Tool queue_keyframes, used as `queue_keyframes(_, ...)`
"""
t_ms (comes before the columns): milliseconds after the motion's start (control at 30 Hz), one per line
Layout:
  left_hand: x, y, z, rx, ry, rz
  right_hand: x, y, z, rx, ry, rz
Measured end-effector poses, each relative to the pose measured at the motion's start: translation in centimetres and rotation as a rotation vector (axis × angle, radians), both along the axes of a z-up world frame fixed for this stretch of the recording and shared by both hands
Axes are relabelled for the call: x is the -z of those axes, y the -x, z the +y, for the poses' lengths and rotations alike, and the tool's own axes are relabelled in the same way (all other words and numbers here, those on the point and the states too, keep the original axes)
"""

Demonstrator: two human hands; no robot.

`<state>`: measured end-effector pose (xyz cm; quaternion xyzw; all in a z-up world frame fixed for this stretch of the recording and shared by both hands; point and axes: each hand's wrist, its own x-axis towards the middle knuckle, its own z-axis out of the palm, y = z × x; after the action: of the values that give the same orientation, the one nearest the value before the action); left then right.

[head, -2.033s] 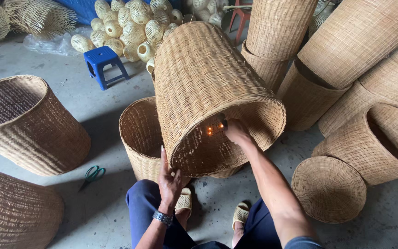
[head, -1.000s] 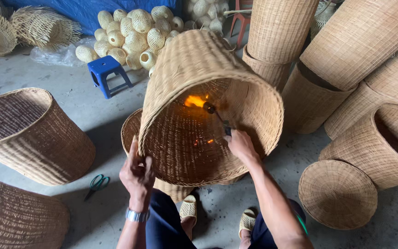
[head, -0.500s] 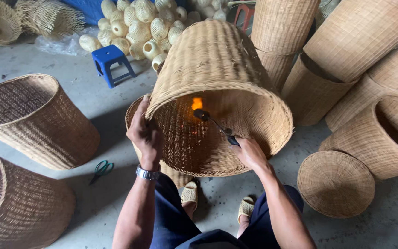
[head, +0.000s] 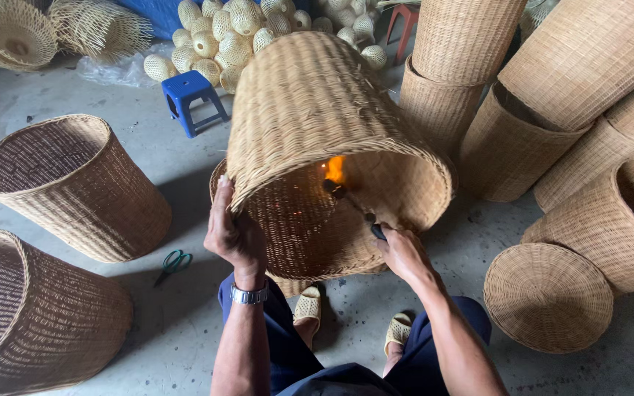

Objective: The person uses a blowtorch to singe the inner and outer surfaces of woven bamboo baskets while sitting on the floor among many similar items.

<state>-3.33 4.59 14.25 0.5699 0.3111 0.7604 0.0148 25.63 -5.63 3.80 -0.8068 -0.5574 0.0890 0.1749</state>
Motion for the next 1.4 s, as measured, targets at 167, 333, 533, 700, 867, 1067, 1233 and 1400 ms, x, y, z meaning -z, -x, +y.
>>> queue_keyframes(167, 2.7, -0.5, -0.2, 0.071, 0.055, -0.018, 1.6, 0.8, 2.5, -0.116, -0.059, 0.259)
queue_keyframes(333, 7.1, -0.7, -1.1, -0.064, 0.125, 0.255, 1.4, 1.6, 5.7, -0.101, 0.157, 0.273)
queue_keyframes(533, 8.9, 2.0, -2.7, 0.395, 0.275, 0.181, 2.3, 2.7, 11.0, -0.050, 0.088, 0.184)
queue_keyframes(700, 8.4, 3.1, -4.6, 0.390, 0.351, 0.410, 0.2, 3.9, 15.2, -0.031, 0.091, 0.232)
queue_keyframes(867, 8.5, 3.4, -4.9, 0.397, 0.362, 0.362, -0.2, 4.1, 17.2, -0.044, 0.093, 0.215)
queue_keyframes(1067, 12.4, 2.4, -6.3, 0.390, 0.371, 0.318, -2.2, 4.3, 16.7, -0.057, 0.159, 0.229)
queue_keyframes(1233, 15.3, 2.0, -6.8, 0.584, 0.486, 0.112, -2.4, 3.7, 14.6, -0.089, 0.242, 0.206)
queue_keyframes(1400, 16.9, 0.8, -7.0, 0.402, 0.565, 0.214, -2.1, 3.0, 12.4, -0.065, 0.267, 0.299)
